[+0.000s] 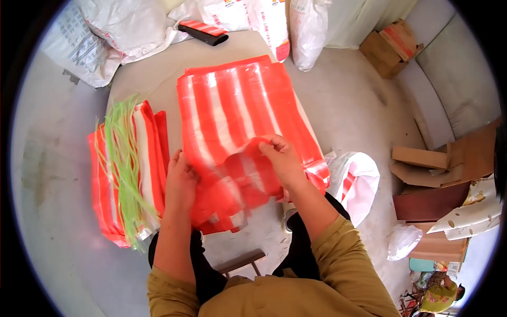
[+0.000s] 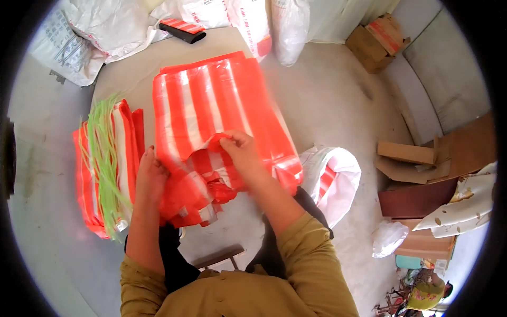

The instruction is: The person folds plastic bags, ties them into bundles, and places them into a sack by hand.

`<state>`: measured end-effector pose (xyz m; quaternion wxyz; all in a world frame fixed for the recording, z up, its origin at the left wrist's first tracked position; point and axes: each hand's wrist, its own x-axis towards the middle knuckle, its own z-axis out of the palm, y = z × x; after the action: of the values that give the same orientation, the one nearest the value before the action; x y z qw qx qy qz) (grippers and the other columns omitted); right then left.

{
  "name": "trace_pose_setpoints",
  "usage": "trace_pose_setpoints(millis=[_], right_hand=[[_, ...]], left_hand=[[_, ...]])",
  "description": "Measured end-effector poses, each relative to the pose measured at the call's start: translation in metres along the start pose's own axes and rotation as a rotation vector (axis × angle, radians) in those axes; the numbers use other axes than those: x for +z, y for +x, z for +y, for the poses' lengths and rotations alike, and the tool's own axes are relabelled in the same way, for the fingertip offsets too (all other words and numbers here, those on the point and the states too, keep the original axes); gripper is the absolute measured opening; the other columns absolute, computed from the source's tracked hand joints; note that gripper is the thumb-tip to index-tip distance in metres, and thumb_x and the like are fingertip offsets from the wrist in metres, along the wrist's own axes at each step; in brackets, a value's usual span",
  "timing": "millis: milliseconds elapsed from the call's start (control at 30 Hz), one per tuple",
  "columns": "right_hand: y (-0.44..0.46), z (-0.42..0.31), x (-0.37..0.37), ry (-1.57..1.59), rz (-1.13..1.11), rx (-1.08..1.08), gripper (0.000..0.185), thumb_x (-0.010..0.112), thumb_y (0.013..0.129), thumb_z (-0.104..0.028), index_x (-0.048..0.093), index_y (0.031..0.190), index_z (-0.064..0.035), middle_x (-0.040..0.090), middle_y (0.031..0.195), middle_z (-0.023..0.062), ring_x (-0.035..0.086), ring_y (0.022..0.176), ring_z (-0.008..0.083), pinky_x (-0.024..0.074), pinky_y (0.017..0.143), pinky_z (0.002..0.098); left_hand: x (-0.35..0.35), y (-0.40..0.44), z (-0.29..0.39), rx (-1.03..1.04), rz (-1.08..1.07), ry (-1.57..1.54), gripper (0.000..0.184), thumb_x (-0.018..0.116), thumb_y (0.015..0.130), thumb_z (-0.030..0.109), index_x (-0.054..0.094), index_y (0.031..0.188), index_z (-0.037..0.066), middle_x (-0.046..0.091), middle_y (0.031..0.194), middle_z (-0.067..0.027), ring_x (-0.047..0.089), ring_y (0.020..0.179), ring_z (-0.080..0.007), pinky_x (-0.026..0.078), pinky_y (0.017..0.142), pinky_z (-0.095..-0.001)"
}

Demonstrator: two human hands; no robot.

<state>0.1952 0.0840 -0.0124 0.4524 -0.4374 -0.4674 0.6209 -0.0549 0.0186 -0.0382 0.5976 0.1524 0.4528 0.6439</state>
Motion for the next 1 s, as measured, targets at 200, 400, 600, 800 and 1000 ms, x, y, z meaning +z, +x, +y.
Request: trace_pose_setpoints(millis=[200, 400, 600, 800, 1000], right_hand=[[-0.002, 0.0, -0.007, 0.023, -0.061, 0.033, 0.015, 0.063, 0.102, -0.011, 0.071, 0.11, -0.0016, 0.073, 0.101, 0.0011, 0.065, 0.093, 0.0077, 0.0528, 0.084, 0.0259], [-0.014, 0.004, -0.024, -0.766, -0.36, -0.375, 0.016, 0.073, 0.089, -0.012, 0.073, 0.103, -0.0025, 0.074, 0.112, 0.0078, 0.068, 0.103, 0.0226, 0.0548, 0.089, 0.0354], [-0.022, -0.001, -0.02, -0.995, -0.517, -0.55, 0.021, 0.074, 0.087, -0.017, 0.074, 0.105, -0.0052, 0.073, 0.114, 0.0111, 0.067, 0.104, 0.0313, 0.0539, 0.091, 0.0404], [-0.03, -0.009, 0.012, -0.635, -0.519, -0.309, 0.028, 0.069, 0.094, -0.019, 0.072, 0.119, -0.0056, 0.073, 0.114, 0.008, 0.067, 0.104, 0.0232, 0.0531, 0.09, 0.0358], [-0.02, 0.001, 0.025, -0.438, -0.455, -0.027, 0.033, 0.06, 0.103, -0.027, 0.069, 0.123, -0.0023, 0.073, 0.113, 0.0155, 0.068, 0.105, 0.0244, 0.0521, 0.09, 0.0369]], left_hand=[[0.012, -0.037, 0.001, 0.001, 0.124, 0.417, 0.084, 0.072, 0.096, 0.024, 0.022, 0.161, 0.006, 0.063, 0.097, -0.0037, 0.056, 0.083, -0.0121, 0.047, 0.075, -0.0261], [-0.004, -0.058, 0.006, -0.007, 0.023, 0.635, 0.099, 0.072, 0.09, 0.006, 0.008, 0.165, 0.008, 0.066, 0.089, -0.0064, 0.06, 0.077, -0.0123, 0.052, 0.079, -0.0276], [-0.013, -0.064, 0.007, -0.083, -0.111, 0.608, 0.098, 0.066, 0.089, -0.001, 0.008, 0.166, 0.016, 0.064, 0.086, -0.0043, 0.054, 0.068, -0.0077, 0.045, 0.061, -0.024], [0.0, -0.06, 0.005, 0.046, -0.114, 0.628, 0.089, 0.063, 0.091, -0.001, 0.017, 0.165, 0.015, 0.06, 0.08, -0.002, 0.053, 0.068, -0.0068, 0.042, 0.06, -0.0234], [0.029, -0.045, 0.005, 0.164, -0.132, 0.772, 0.078, 0.062, 0.099, 0.01, 0.02, 0.164, 0.012, 0.057, 0.077, -0.0011, 0.052, 0.07, -0.0071, 0.044, 0.065, -0.0239]])
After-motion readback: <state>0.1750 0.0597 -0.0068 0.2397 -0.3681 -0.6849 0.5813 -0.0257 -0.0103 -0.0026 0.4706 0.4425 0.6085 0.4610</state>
